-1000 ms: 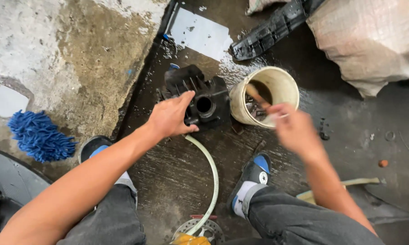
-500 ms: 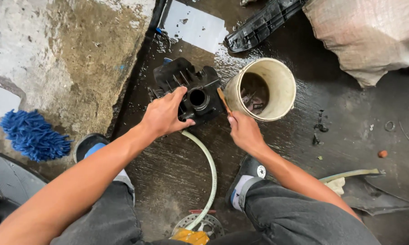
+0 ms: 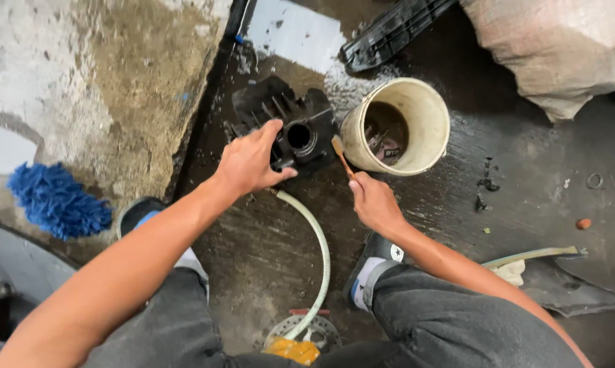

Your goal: The person sits on the floor and cleans a black mechanical part using a hose and a brush. They spray water onto the part, scrub it with the brush, and rinse it repeatedly.

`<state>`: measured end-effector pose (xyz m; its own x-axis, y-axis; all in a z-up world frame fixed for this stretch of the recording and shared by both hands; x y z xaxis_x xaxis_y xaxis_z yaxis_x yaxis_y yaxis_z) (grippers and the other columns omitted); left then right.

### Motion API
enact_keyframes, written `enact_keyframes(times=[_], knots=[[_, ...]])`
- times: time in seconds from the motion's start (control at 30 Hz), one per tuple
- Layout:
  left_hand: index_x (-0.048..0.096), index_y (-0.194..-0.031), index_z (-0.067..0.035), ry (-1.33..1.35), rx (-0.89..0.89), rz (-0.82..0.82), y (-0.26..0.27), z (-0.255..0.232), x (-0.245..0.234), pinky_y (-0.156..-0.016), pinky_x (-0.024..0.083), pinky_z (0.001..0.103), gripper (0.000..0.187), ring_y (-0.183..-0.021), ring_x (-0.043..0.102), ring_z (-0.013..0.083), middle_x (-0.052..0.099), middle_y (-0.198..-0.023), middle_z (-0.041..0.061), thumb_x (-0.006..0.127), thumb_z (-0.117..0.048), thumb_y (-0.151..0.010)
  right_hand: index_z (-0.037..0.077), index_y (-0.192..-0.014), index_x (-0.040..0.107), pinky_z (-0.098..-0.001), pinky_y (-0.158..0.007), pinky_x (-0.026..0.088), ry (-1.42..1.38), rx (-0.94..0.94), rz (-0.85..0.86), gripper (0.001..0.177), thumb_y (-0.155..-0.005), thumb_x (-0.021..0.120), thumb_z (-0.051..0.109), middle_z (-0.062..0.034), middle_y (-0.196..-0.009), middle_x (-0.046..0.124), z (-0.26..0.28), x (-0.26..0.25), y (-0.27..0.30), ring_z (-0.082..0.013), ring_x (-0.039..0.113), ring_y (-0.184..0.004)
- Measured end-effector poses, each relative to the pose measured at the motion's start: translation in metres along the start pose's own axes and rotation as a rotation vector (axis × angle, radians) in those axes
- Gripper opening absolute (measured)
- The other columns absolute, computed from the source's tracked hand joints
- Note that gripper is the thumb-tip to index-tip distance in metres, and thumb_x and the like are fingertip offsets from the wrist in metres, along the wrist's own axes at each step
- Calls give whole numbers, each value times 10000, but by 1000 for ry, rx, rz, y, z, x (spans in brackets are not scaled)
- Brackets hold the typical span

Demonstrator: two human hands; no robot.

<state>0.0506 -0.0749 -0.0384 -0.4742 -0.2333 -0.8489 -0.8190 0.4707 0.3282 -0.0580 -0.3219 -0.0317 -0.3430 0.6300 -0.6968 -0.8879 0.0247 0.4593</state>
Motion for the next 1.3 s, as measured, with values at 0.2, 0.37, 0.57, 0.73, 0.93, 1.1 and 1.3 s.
enact_keyframes(times=[0.2,0.37,0.57,0.73,0.93,1.1,1.3], knots=[[313,-1506,-262,-74,91,-29,5,2,14,-906,572,583,1004,-1171,680,387,671,-1237,115,746,-697,-712,46,-1067,683,-616,-830,517,-138,-129,-30,277,-1046,479,232,-290,-910,711,43,-19,-16,-545,642,-992],[324,-1505,-230,-56,100,-66,7,-2,11,-918,560,590,998,-1216,656,363,675,-1272,111,764,-659,-719,97,-1001,664,-595,-793,505,-95,-105,6,275,-1046,476,293,-268,-844,695,33,-12,-8,-515,656,-940],[334,-1501,-222,-32,124,-75,6,-3,7,-902,560,610,997,-1186,665,385,672,-1281,120,782,-632,-709,96,-948,647,-605,-766,497,-22,-109,21,295,-1039,482,324,-269,-832,681,24,-10,-13,-524,651,-916],[333,-1491,-202,-7,130,-50,1,0,9,-913,552,618,976,-1189,659,407,672,-1252,142,794,-598,-727,151,-1011,666,-589,-794,507,-46,-134,7,261,-1052,476,324,-252,-841,681,35,-11,-27,-499,656,-935],[344,-1478,-208,-35,139,-69,1,-1,4,-909,562,605,981,-1113,695,396,686,-1192,125,793,-620,-710,151,-998,675,-586,-781,513,-62,-47,32,251,-1036,489,315,-251,-834,698,10,-5,-5,-508,664,-911],[337,-1490,-205,-49,138,-50,5,-6,4,-899,571,579,985,-1125,690,382,668,-1218,120,783,-627,-720,159,-1005,676,-568,-815,513,-83,-134,0,263,-1046,488,339,-237,-856,690,33,-9,-40,-478,664,-954],[356,-1475,-223,-91,144,-96,2,-3,4,-889,586,555,999,-1046,724,350,686,-1160,100,779,-672,-689,108,-986,675,-596,-802,508,-136,-56,34,271,-1039,483,292,-283,-872,694,-2,8,2,-512,662,-955]])
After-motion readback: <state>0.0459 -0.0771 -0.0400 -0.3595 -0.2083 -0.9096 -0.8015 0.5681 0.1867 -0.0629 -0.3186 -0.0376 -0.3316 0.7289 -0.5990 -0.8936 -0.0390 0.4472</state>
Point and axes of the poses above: each hand's wrist, its own y-axis away from the middle knuckle, its own x-axis out of the palm, z = x × y, the point moved 9 cm from there along -y, towards the middle knuckle
